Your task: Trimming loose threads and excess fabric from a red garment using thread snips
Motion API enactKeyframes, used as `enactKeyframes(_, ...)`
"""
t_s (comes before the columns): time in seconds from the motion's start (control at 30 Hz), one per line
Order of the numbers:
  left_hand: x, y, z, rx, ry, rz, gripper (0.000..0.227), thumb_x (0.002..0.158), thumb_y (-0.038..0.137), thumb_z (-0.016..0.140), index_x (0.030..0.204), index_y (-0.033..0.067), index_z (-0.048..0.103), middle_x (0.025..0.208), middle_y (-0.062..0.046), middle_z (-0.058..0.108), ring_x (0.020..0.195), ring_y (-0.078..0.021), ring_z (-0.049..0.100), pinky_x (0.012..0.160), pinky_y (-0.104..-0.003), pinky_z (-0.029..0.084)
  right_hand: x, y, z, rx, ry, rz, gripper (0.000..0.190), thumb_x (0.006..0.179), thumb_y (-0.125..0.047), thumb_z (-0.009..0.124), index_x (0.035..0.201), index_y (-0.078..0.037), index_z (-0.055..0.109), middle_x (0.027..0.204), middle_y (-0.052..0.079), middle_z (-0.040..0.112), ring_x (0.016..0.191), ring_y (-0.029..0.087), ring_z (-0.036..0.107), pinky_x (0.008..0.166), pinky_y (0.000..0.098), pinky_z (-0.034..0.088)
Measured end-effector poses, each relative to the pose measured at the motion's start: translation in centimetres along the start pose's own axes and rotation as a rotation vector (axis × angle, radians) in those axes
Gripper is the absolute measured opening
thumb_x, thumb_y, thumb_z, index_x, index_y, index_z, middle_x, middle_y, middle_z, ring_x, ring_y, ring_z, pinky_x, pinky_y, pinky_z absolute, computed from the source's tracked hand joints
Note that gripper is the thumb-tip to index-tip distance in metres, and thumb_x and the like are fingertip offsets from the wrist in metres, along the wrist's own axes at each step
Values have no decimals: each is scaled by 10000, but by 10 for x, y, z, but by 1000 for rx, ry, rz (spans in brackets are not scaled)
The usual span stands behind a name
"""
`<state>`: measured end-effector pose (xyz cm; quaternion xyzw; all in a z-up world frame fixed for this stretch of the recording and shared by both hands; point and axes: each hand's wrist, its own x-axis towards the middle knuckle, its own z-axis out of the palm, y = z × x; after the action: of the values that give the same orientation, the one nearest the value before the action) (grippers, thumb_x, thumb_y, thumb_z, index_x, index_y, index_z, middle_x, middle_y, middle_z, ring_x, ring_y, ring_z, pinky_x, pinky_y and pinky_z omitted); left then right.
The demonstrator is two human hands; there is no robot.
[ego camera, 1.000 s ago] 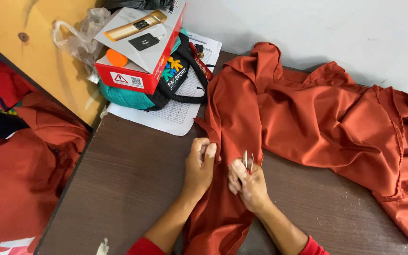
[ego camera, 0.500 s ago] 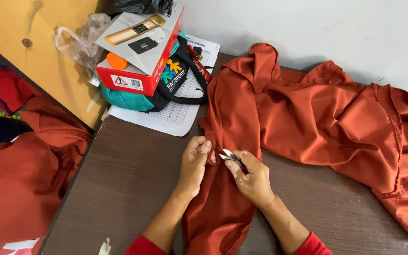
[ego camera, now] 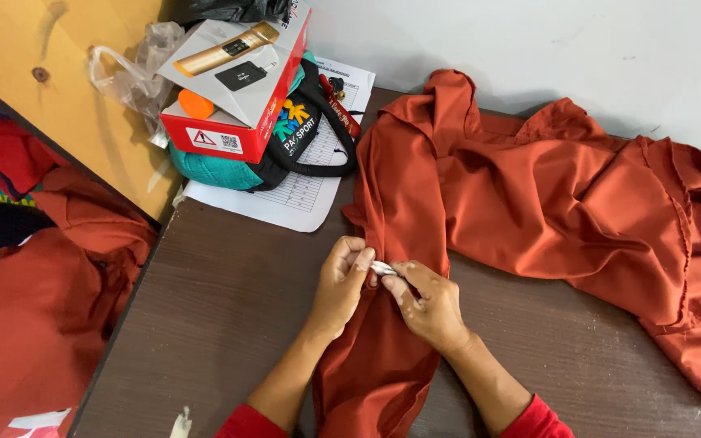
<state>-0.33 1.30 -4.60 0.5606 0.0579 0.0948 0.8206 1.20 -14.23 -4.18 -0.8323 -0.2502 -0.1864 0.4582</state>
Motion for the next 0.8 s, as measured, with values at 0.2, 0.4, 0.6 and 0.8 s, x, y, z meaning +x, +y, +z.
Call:
enactKeyframes(0.2,4,-9,-5,43,50,42,142,1032,179,631,1081,46,635,666,-100,643,623,-152,628,638,-268,489,1,-4,-1,46,-7,51,191,872,-209,815,1003,-70,809,894,126,800,918,356,773,789,429,621)
enactKeyframes(0.4,4,-5,-4,66,86,62,120,1029,149,623,1094,48,626,676,-94,634,622,-151,624,617,-260,467,2,-5,-3,41,-38,22,176,862,-214,821,994,-98,809,879,109,797,904,341,779,778,413,621)
enactKeyframes(0.6,4,-8,-4,113,65,57,138,1030,190,629,1088,66,627,672,-93,658,622,-148,633,611,-255,467,3,-10,-2,74,-35,182,163,874,-202,815,989,-87,825,927,129,811,957,345,774,843,442,608)
enactKeyframes(0.8,3,-6,-2,100,130,94,142,1025,191,637,1071,57,630,634,-89,635,604,-152,596,616,-260,456,13,2,-8,469,291,594,257,1100,-172,519,1036,-18,714,622,-22,513,471,47,432,434,178,414)
